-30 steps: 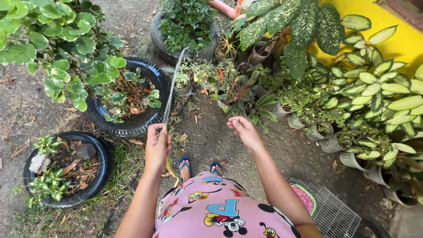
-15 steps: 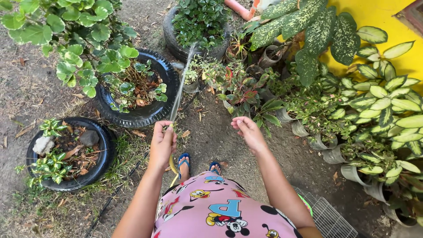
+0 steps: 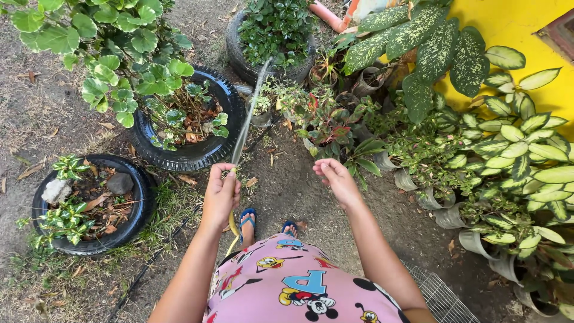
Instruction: Watering several potted plants and plants in tire planters in an outdoor garden using a hose.
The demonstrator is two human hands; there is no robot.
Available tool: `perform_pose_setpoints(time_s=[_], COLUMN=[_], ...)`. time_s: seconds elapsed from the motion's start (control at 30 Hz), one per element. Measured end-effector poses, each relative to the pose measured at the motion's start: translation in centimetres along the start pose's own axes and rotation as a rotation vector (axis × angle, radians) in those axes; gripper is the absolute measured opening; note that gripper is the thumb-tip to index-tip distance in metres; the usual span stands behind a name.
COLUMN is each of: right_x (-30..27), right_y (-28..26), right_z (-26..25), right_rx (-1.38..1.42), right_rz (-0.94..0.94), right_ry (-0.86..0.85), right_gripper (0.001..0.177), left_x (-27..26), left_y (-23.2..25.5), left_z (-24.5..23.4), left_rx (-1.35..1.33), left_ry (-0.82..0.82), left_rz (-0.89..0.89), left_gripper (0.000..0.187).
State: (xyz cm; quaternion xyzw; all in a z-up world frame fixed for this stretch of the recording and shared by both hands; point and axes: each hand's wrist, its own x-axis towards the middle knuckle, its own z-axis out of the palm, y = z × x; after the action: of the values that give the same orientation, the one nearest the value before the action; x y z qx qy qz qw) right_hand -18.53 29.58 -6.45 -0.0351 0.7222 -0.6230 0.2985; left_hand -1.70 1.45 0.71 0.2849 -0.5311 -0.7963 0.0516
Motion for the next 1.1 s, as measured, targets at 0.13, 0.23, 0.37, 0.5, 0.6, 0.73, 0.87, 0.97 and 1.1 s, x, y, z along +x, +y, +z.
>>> perform_pose_setpoints(time_s=[0.13,0.23,0.37,0.5,0.6,0.73,0.87,0.97,1.1], right_x=[0.2,0.1,0.0,0.1,-0.1,0.0,-0.1,-0.1,-0.2], right_y=[0.4,0.5,0.4,0.5,0.3,0.5,0.2,-0.1,-0.6], right_z=[0.1,0.1,0.2,0.2,0.2,0.1,0.2,0.2,0.3], right_rx=[0.013,0.01,0.013,0.012,0.014,0.022,0.022,0.016,0.007], right_rz=[-0.001,0.002,0.004,0.004,0.009,0.004,0.015,0.016,0.027], right_ry=[-0.008,-0.007,-0.006,-0.002,0.007,0.017,0.019,0.018,0.021], right_gripper=[0.025,0.025,0.025,0.025,0.025,0.025,0.025,0.025,0.025], left_x=[0.0,-0.1,-0.2,-0.2,-0.1,0.0,0.0,0.1,0.0], left_y=[-0.2,-0.1,0.0,0.1,0.0,0.0,0.2,0.3,0.4], left_z=[-0.2,-0.2,-0.3,-0.2,-0.3,-0.3,-0.1,-0.1,0.1], left_rx=[-0.003,-0.004,-0.008,-0.014,-0.016,-0.013,-0.003,-0.001,-0.013], left_ry=[-0.005,-0.005,0.004,0.004,-0.001,-0.004,0.003,0.005,-0.009], left_rz=[0.017,0.011,0.009,0.005,0.009,0.004,0.011,0.006,0.006], left_gripper=[0.014,0.014,0.014,0.014,0.014,0.014,0.014,0.013,0.013])
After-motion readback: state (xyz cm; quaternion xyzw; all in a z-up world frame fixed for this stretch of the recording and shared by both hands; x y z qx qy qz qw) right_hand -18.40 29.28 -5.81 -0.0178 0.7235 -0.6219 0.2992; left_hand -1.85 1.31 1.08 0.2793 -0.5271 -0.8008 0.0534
